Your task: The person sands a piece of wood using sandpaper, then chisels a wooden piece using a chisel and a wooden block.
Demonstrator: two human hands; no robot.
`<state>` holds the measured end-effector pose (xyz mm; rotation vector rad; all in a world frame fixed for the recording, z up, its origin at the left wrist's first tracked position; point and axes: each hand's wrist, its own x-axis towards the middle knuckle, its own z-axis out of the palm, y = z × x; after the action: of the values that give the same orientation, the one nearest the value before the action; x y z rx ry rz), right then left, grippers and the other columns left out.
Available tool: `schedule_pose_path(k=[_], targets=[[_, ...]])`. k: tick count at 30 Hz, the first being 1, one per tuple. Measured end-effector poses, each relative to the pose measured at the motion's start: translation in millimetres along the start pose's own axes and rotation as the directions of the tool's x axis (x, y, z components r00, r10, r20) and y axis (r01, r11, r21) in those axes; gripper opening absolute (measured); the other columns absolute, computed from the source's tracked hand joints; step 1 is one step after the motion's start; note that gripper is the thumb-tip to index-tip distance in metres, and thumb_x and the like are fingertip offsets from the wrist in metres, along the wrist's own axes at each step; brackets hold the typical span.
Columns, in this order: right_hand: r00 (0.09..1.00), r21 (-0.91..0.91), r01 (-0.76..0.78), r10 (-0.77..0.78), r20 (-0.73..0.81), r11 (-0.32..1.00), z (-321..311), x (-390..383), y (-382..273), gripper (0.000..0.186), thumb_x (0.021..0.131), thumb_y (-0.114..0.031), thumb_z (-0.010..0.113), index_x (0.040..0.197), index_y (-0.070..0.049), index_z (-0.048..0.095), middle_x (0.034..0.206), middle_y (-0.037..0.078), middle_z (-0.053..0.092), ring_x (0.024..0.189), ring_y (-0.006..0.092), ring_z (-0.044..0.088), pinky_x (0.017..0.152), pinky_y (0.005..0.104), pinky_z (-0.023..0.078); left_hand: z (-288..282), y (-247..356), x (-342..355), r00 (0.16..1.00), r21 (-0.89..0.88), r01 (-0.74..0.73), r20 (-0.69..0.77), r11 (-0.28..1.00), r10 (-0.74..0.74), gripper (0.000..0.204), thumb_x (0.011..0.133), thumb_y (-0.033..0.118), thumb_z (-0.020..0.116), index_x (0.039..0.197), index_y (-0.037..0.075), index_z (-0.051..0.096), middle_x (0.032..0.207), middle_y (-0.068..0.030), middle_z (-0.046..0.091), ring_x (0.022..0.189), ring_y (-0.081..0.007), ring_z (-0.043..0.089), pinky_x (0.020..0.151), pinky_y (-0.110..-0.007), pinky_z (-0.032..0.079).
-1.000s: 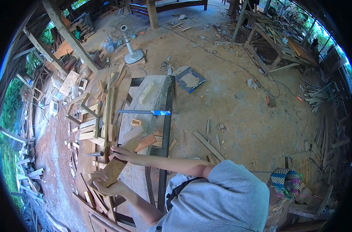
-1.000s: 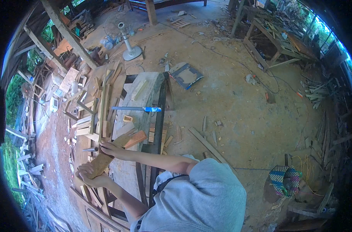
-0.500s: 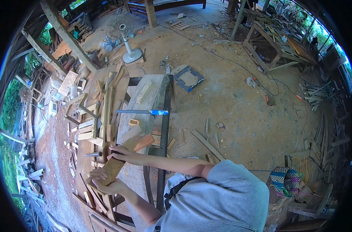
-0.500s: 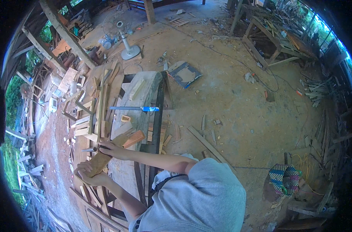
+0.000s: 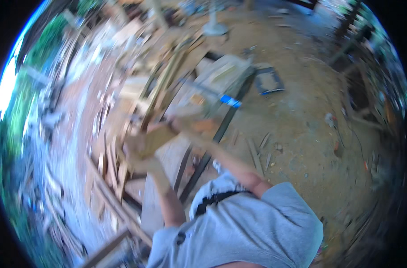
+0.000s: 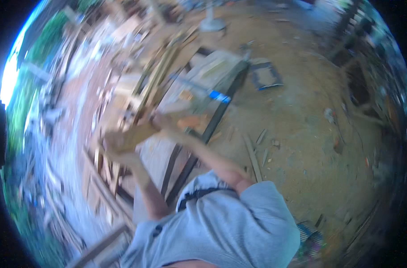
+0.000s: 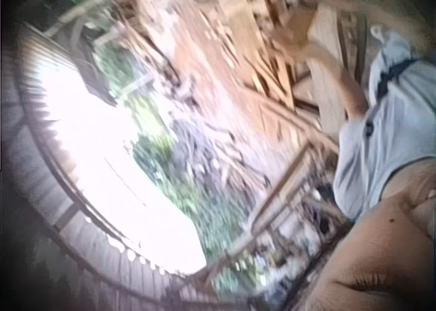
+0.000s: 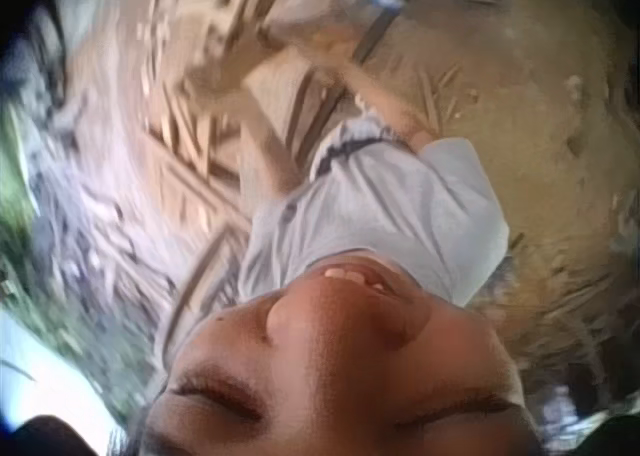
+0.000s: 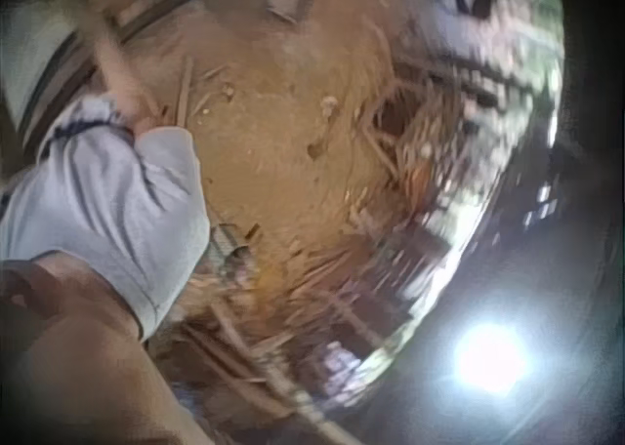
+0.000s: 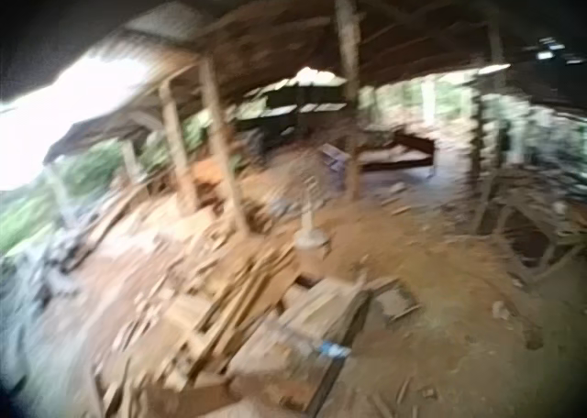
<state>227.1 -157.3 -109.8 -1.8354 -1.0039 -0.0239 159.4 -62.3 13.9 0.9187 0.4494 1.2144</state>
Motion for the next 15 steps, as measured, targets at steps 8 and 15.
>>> schedule_pose_path(k=[8, 15], targets=[[0.973, 0.271, -0.205, 0.167, 0.157, 0.941, -8.8, -5.9, -14.9, 0.055, 0.092, -0.031, 0.038, 0.135, -0.002, 0.022, 0.142, 0.013, 0.019, 0.133, 0.0228, 0.012, 0.107, 0.0330, 0.011, -7.0, 6.6, 19.2, 0.918, -0.159, -0.077, 0.374, 0.984, 0.132, 0.016, 0.084, 0.020, 0.038, 0.073, 0.009, 0.038, 0.059, -0.0006, 0.033, 0.054, -0.0105, 0.032, 0.057, -0.026, 0.031], [0.895, 0.284, -0.445, 0.434, 0.102, 0.849, 2.2, -0.4, 42.0, 0.047, 0.092, -0.029, 0.040, 0.126, 0.003, 0.035, 0.129, 0.020, 0.039, 0.116, 0.0320, 0.041, 0.099, 0.0353, 0.031, -11.1, 7.3, 25.3, 0.928, -0.172, -0.071, 0.350, 0.982, 0.128, 0.017, 0.085, 0.021, 0.037, 0.072, 0.010, 0.036, 0.058, -0.0006, 0.032, 0.053, -0.0108, 0.031, 0.058, -0.028, 0.031]])
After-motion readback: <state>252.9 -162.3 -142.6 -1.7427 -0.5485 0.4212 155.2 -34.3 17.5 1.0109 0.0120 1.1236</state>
